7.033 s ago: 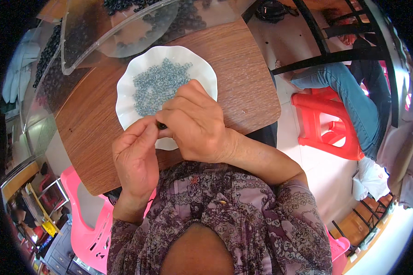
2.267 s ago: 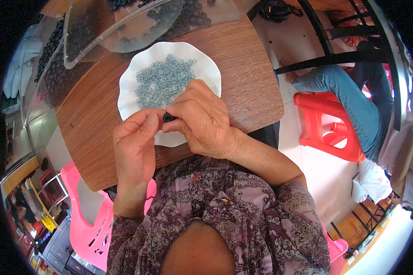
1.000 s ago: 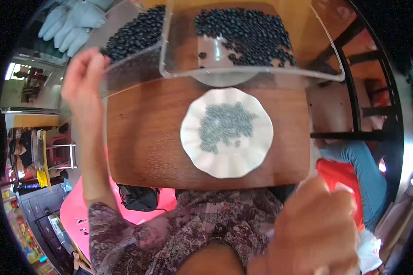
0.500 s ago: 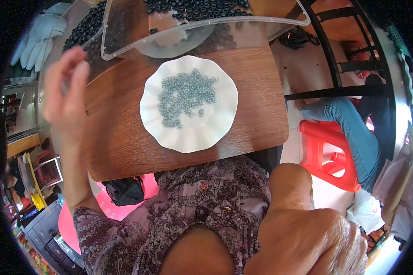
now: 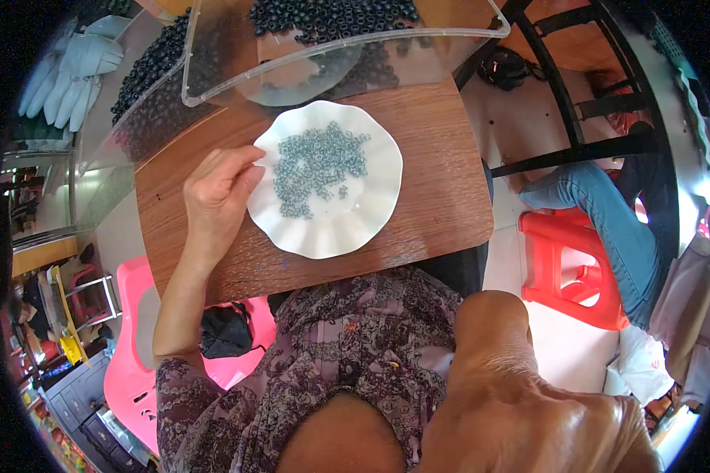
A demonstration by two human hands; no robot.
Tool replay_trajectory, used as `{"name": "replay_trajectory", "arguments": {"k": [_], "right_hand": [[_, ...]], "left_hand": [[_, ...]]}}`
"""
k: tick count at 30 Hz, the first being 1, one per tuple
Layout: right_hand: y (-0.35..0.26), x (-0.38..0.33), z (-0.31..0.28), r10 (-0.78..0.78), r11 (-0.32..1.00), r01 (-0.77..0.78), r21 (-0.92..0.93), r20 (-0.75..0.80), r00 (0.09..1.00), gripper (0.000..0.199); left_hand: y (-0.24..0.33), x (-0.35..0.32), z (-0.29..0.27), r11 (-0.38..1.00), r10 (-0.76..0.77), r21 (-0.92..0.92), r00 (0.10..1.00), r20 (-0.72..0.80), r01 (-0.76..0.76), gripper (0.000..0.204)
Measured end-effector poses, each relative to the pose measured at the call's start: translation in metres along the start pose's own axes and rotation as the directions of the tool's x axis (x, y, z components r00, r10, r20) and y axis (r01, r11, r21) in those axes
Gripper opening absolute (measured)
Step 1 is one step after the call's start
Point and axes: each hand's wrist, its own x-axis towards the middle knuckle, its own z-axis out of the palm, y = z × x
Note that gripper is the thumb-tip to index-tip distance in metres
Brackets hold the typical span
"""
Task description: The worker is inspecting black spherical hardware parts from a bin and sorting them on a manual workstation.
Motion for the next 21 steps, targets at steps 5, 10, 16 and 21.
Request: {"name": "replay_trajectory", "arguments": {"k": [5, 10, 16, 21], "right_hand": [[0.005, 0.009, -0.003, 0.086, 0.995, -0.083, -0.06, 0.063, 0.994, 0.027], [-0.004, 0.008, -0.003, 0.188, 0.981, -0.19, 0.022, 0.073, 0.979, 0.029], [-0.004, -0.009, -0.018, 0.061, 0.98, -0.039, -0.197, 0.108, 0.992, 0.034], [-0.001, -0.03, -0.048, 0.306, 0.827, -0.272, -0.492, -0.012, 0.952, 0.021]], "left_hand": [[-0.006, 0.004, 0.01, 0.987, 0.075, 0.138, 0.994, 0.078, -0.085, 0.021], [-0.01, -0.001, 0.018, 0.954, 0.095, 0.271, 0.985, 0.141, -0.131, 0.017], [-0.016, 0.004, 0.028, 0.949, 0.115, 0.276, 0.981, 0.158, -0.155, 0.013], [-0.02, 0.0, 0.028, 0.941, 0.092, 0.302, 0.973, 0.209, -0.154, 0.01]]}}
